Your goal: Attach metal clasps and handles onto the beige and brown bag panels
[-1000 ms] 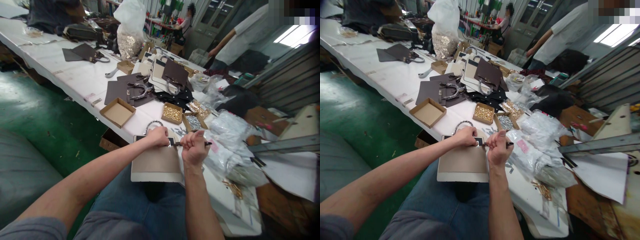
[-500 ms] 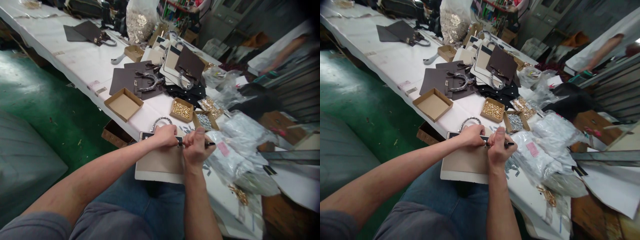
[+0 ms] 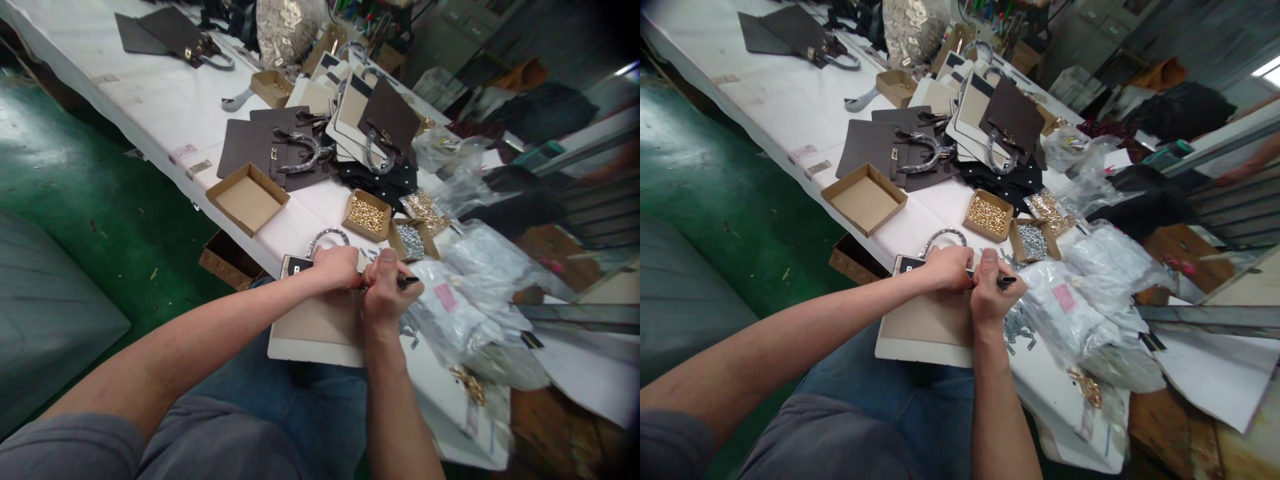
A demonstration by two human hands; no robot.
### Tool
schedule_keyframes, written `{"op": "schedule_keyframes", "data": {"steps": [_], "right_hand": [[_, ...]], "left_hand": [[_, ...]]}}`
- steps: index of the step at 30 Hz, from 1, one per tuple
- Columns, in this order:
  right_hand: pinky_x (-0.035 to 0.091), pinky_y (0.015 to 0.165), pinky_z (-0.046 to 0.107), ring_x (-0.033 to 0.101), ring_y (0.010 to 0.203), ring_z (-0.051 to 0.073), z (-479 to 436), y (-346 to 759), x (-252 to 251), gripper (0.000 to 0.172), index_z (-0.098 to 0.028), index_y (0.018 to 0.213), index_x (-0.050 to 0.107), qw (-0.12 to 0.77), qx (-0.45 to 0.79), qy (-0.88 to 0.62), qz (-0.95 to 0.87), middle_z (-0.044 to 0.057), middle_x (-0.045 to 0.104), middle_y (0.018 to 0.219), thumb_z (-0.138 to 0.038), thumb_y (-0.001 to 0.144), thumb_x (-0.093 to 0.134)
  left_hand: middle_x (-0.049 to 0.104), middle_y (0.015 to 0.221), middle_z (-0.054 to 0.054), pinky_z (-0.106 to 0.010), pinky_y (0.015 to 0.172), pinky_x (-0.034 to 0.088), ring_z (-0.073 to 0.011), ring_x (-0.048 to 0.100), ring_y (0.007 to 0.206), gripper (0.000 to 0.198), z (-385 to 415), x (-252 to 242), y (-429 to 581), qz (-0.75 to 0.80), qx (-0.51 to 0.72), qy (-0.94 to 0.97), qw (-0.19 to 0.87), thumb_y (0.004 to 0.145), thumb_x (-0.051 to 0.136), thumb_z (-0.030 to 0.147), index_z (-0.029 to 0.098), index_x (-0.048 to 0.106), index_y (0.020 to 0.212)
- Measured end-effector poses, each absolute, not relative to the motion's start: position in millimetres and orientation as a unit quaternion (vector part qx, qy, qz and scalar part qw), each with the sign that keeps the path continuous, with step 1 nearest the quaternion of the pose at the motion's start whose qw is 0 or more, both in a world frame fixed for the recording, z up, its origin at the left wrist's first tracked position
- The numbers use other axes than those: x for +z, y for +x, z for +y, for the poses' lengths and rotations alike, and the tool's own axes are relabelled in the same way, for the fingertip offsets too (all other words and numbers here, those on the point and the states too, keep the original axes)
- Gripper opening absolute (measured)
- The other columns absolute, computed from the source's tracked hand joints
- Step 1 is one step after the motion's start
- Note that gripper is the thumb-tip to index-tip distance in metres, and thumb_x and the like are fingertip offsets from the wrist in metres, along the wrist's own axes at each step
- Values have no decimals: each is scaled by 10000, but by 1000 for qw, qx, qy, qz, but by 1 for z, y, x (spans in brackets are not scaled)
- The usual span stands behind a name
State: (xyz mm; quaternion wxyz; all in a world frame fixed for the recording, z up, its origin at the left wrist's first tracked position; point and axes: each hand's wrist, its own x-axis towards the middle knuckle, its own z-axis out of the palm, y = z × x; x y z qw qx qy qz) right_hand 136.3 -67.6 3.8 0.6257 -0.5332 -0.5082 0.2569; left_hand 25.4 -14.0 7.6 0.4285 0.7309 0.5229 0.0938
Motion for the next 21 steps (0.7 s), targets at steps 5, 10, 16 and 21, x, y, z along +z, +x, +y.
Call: {"op": "schedule_keyframes", "data": {"steps": [5,10,16,21], "right_hand": [[258,439,283,220,416,76,-79,155,9,715,-245,617,293,713,311,-437,-452,-92,233,529,-586,1099,697],[274,474,289,198,436,88,-101,157,6,733,-234,624,271,738,264,-408,-468,-78,197,550,-623,1135,623],[246,463,286,204,421,82,-102,145,-2,751,-224,611,271,731,281,-391,-483,-76,205,539,-624,1133,634],[226,438,278,197,398,70,-96,144,-6,777,-220,596,265,741,283,-384,-472,-85,204,516,-648,1112,659]], "left_hand": [[841,1166,-162,-606,1181,478,-396,775,1139,283,-17,7,27,535,112,722,424,756,870,167,210,722,993],[842,1178,-166,-626,1209,457,-398,778,1151,280,-19,10,27,537,110,722,422,762,848,163,206,748,1020],[843,1231,-158,-589,1209,487,-376,784,1181,316,-20,17,24,540,81,729,414,782,842,196,207,762,1087],[834,1312,-134,-586,1237,484,-350,776,1227,357,-20,18,21,535,66,739,404,792,831,251,234,754,1140]]}}
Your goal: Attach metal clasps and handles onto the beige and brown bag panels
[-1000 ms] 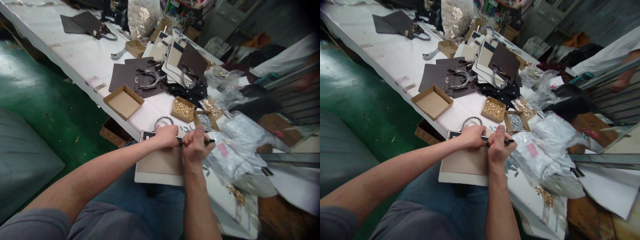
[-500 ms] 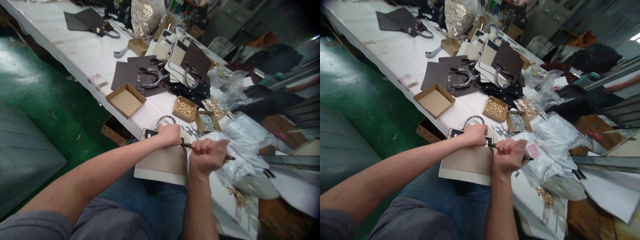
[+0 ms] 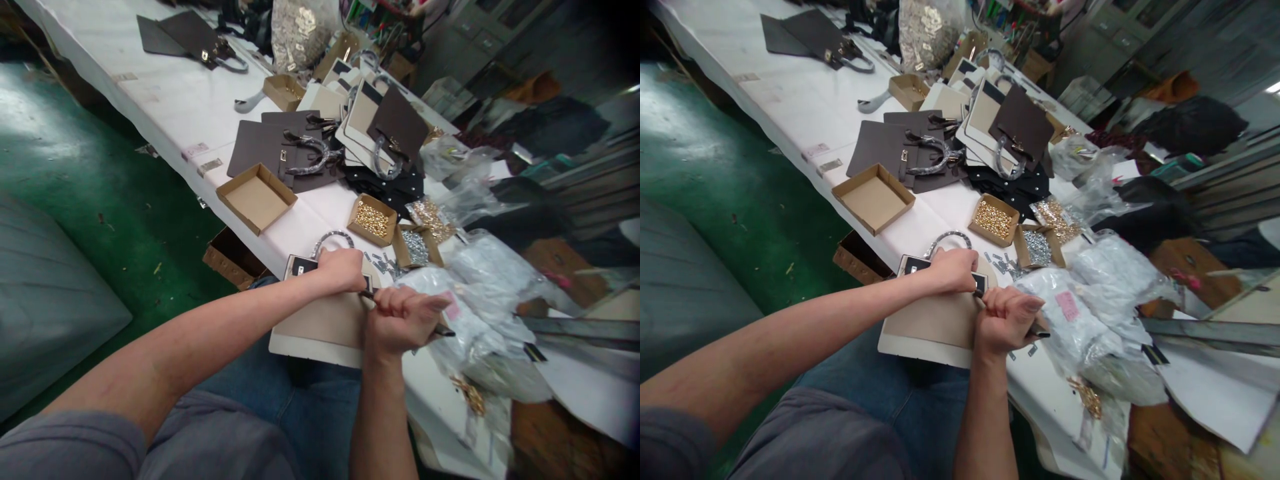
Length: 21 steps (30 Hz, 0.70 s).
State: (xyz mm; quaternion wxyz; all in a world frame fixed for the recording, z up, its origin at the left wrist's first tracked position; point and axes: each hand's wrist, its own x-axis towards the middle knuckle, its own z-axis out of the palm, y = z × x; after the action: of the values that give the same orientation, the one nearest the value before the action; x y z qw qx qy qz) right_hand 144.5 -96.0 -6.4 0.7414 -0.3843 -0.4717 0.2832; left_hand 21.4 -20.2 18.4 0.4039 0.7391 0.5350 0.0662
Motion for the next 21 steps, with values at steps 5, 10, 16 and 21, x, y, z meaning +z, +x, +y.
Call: {"op": "schedule_keyframes", "data": {"steps": [5,10,16,21], "right_hand": [[219,445,279,222,406,70,-96,136,-4,774,-217,597,264,752,257,-405,-453,-82,217,515,-626,1091,699],[238,450,289,239,413,79,-96,127,-1,763,-229,600,272,746,236,-435,-446,-78,229,519,-651,1092,674],[236,449,280,249,412,75,-94,124,-4,752,-229,596,282,750,231,-450,-426,-73,239,508,-632,1096,674],[289,417,254,273,409,68,-90,125,-3,734,-231,609,279,736,219,-477,-428,-75,255,517,-595,1102,684]], "left_hand": [[838,1292,-125,-533,1187,527,-340,786,1185,382,-21,16,20,533,65,747,393,793,832,263,240,752,1165],[836,1295,-121,-528,1194,521,-333,780,1192,367,-23,14,19,527,75,752,390,809,812,228,237,748,1171],[838,1283,-107,-520,1178,530,-328,775,1193,301,-22,8,16,514,89,759,389,839,774,202,235,725,1134],[828,1308,-81,-491,1167,537,-322,763,1227,301,-16,-1,14,480,83,777,398,875,767,252,245,700,1168]]}}
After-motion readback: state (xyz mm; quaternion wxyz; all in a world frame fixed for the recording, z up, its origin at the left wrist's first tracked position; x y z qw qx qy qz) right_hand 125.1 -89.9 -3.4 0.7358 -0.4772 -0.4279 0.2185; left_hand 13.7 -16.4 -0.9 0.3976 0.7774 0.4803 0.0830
